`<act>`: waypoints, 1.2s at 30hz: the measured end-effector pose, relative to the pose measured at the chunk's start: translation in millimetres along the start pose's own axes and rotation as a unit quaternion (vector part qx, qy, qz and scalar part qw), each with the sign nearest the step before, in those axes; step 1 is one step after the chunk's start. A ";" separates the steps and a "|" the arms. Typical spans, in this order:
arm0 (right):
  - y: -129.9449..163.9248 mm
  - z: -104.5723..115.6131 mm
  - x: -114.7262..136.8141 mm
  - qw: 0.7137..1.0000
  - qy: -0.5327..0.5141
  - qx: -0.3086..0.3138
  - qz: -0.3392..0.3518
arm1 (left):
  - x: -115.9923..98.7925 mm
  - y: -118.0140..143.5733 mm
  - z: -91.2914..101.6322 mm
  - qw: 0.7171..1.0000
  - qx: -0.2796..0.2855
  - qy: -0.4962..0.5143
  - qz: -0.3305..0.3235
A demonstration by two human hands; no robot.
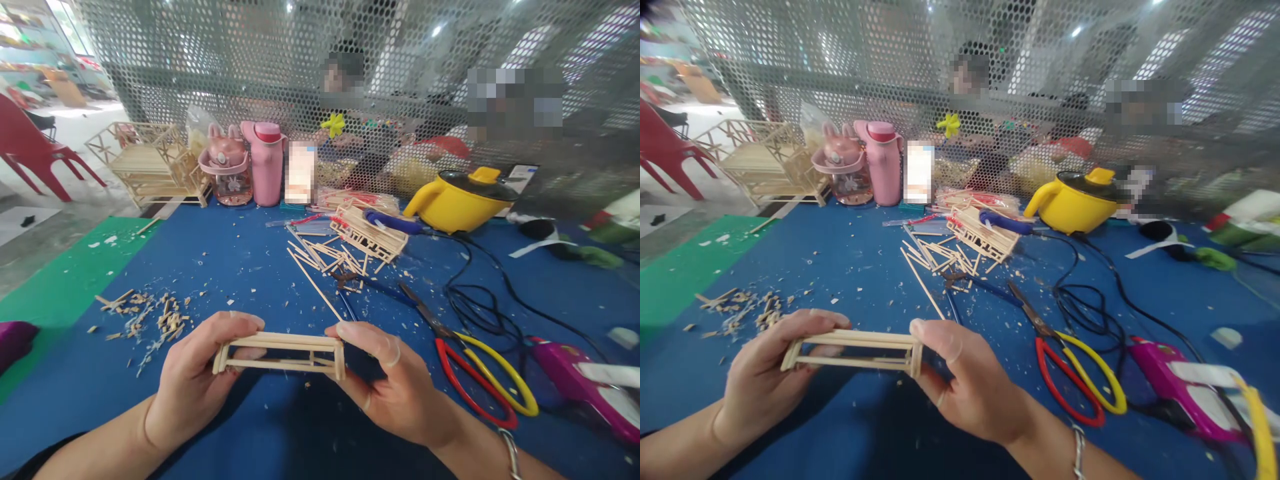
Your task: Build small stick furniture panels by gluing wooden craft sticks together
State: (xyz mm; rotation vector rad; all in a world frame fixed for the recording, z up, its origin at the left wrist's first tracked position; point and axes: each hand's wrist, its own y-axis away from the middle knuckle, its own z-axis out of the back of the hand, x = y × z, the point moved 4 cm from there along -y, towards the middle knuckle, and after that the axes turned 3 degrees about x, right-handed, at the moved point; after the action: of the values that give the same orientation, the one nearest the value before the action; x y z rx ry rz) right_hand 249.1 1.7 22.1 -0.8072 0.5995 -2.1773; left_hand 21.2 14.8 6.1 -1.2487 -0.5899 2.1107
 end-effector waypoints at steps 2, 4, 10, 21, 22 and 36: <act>-0.1 1.1 0.3 1.000 -0.019 0.000 0.014 | -5.6 -1.5 2.6 0.998 0.009 -0.004 -0.066; -1.1 3.0 1.9 0.999 -0.033 0.000 0.031 | -10.2 -2.0 5.7 0.992 0.011 0.001 -0.124; -4.6 6.2 8.0 0.997 -0.033 -0.002 0.063 | -10.3 -1.7 7.5 0.990 -0.006 0.006 -0.138; 0.4 1.8 4.3 0.999 -0.002 -0.024 0.042 | -10.4 -4.5 5.5 0.993 -0.012 0.026 -0.111; 1.5 1.0 5.5 0.999 0.011 -0.029 0.037 | -10.9 -4.4 6.3 0.994 -0.011 0.021 -0.111; -95.2 85.2 -163.1 0.886 0.323 0.126 -0.307 | -0.5 -2.5 10.2 0.998 -0.049 -0.024 -0.026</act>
State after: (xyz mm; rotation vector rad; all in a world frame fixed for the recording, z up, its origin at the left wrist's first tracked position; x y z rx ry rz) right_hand 352.1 171.4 81.6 -0.0947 0.3737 -3.0641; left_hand 13.1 15.5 12.7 -1.2258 -0.7481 2.0956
